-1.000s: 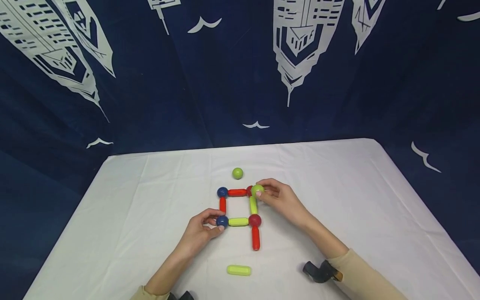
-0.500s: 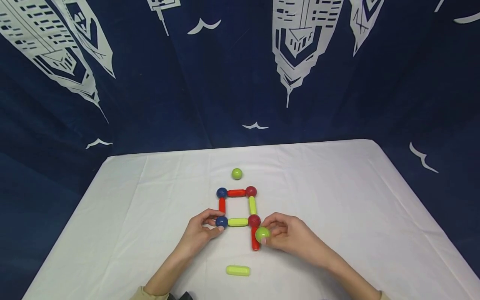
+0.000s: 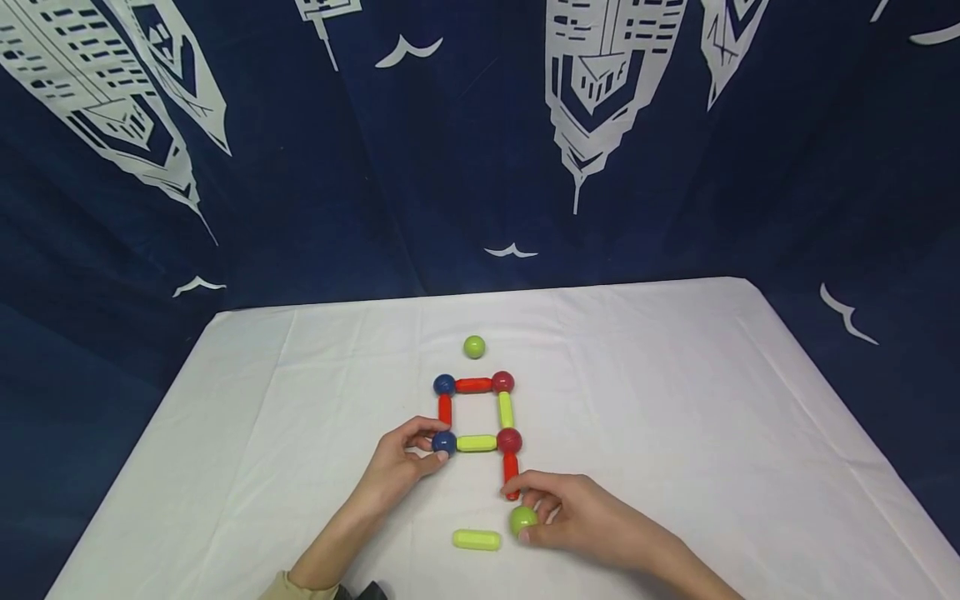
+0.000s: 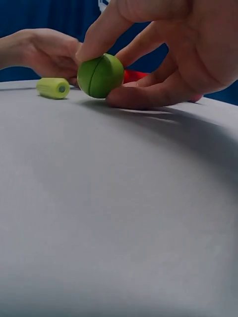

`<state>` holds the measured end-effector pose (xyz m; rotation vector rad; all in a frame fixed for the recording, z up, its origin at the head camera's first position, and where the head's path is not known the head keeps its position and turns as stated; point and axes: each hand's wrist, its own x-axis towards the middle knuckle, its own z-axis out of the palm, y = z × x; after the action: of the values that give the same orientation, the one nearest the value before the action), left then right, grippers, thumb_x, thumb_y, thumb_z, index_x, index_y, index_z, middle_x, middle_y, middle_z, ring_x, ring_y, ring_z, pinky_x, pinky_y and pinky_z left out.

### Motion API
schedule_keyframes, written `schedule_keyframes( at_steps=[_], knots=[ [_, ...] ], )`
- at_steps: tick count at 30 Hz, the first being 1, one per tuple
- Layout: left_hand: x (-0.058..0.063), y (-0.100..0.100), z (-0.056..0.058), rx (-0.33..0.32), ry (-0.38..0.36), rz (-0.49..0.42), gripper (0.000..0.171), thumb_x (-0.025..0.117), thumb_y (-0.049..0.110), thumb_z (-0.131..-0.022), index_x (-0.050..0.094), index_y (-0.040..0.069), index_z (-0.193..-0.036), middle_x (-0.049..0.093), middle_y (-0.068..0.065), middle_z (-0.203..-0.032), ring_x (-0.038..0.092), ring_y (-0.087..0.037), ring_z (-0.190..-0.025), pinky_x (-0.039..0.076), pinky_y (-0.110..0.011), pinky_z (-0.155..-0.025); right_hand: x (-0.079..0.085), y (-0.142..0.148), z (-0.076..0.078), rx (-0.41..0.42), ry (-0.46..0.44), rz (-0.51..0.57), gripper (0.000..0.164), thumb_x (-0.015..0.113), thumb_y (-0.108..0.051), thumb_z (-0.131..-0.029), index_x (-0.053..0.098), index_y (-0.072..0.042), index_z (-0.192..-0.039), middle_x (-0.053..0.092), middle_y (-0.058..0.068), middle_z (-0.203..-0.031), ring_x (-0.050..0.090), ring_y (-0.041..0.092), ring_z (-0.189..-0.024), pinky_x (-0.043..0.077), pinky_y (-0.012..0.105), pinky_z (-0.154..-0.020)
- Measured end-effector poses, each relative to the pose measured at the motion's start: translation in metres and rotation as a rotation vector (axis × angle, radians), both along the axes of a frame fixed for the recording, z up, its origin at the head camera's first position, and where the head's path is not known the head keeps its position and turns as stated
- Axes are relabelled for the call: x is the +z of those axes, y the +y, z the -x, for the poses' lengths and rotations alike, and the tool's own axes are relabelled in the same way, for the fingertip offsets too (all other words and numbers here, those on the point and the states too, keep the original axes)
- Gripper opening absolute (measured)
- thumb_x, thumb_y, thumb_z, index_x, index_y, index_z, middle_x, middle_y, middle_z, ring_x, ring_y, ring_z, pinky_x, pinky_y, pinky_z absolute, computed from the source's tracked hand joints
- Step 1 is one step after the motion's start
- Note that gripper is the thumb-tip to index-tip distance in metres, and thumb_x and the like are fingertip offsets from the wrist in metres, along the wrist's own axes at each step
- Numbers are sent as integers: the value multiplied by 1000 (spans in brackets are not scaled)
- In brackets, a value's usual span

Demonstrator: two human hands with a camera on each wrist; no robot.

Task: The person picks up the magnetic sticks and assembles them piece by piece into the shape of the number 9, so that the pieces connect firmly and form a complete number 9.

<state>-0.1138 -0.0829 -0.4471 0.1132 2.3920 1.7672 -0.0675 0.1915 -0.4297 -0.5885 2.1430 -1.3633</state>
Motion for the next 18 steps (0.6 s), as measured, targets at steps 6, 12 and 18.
schedule_keyframes(
  at_steps=[6,12,18],
  knots=[
    [0,0,0,2,-9,-1,30,72,-4,-82,69,5,-111,60,-6,-94,50,-21,-86,40,-21,-63,-6,-1,0,21,63,-28,38,75,-28,-88,64,-23,-124,60,-3,-97,55,12,-80,48,23,-64],
    [0,0,0,11,-3,8,32,72,-4,-82,69,5,-112,60,-6,-94,50,-21,-85,41,-22,-62,-7,-5,1,6,73,-31,38,76,-30,-87,63,-24,-123,58,-1,-94,55,13,-80,49,23,-66],
    [-1,0,1,9,-7,19,31,73,-2,-82,69,6,-112,60,-5,-100,49,-21,-85,42,-23,-64,-7,-6,2,2,126,-48,41,77,-31,-86,61,-25,-124,57,-2,-94,55,11,-77,49,23,-63]
  ],
)
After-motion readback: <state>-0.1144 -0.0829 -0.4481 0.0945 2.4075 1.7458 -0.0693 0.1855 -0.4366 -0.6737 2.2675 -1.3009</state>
